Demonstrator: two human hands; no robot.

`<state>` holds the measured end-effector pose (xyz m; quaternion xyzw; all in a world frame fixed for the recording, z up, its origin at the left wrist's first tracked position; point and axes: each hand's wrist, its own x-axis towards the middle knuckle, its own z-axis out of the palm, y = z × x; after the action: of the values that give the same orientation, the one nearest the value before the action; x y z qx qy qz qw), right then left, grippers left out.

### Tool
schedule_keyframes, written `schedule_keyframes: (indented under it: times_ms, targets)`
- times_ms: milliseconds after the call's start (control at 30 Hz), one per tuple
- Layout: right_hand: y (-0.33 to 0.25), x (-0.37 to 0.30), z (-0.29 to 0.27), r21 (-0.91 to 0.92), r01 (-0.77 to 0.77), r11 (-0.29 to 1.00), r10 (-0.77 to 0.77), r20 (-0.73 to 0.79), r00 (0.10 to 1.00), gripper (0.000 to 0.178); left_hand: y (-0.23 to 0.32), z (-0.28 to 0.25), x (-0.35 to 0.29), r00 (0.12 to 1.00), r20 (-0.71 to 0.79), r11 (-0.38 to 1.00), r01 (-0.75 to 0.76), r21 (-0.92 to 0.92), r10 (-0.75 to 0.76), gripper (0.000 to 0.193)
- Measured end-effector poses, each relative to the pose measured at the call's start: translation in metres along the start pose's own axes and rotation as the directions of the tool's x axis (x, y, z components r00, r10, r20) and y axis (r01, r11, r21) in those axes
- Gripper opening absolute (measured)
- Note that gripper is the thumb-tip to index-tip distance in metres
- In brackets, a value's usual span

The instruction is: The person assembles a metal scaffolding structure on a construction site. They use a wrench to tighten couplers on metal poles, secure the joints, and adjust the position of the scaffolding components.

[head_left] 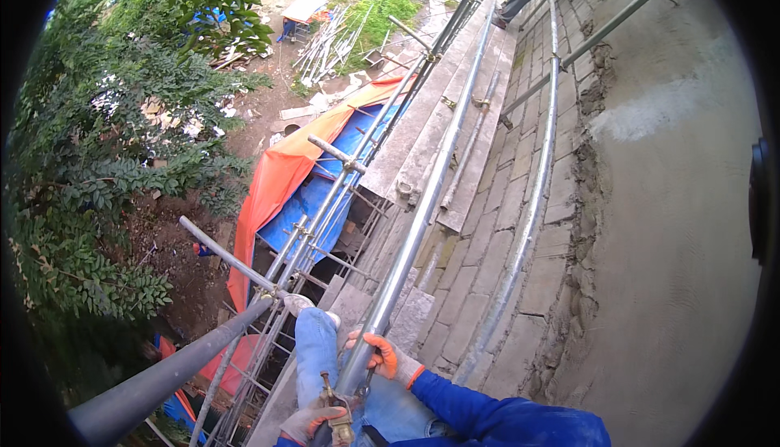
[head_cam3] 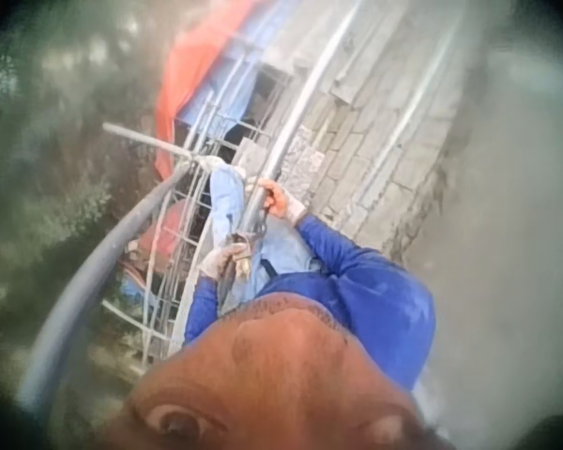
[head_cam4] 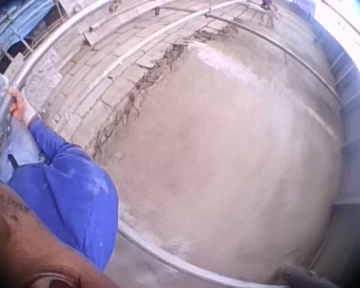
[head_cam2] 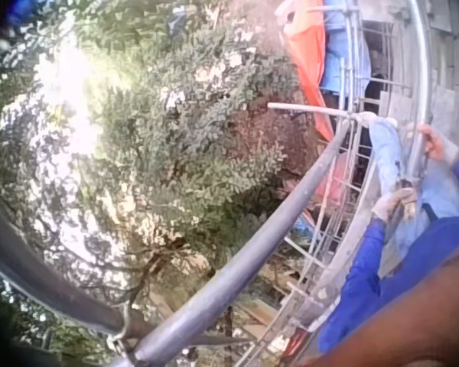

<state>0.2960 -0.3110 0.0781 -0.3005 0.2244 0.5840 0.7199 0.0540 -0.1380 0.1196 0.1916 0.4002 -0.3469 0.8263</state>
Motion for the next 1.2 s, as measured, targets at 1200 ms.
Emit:
schedule_keyframes:
  times_ms: [1200]
  targets:
    - [-0.249, 0.059, -0.001, -0.373, 0.394, 0.84, -0.506, -0.274, 0.818, 0.057, -0.132, 0.047, -0.187, 0.619, -0.493, 0.511, 0.168, 0.843, 0.611, 0.04]
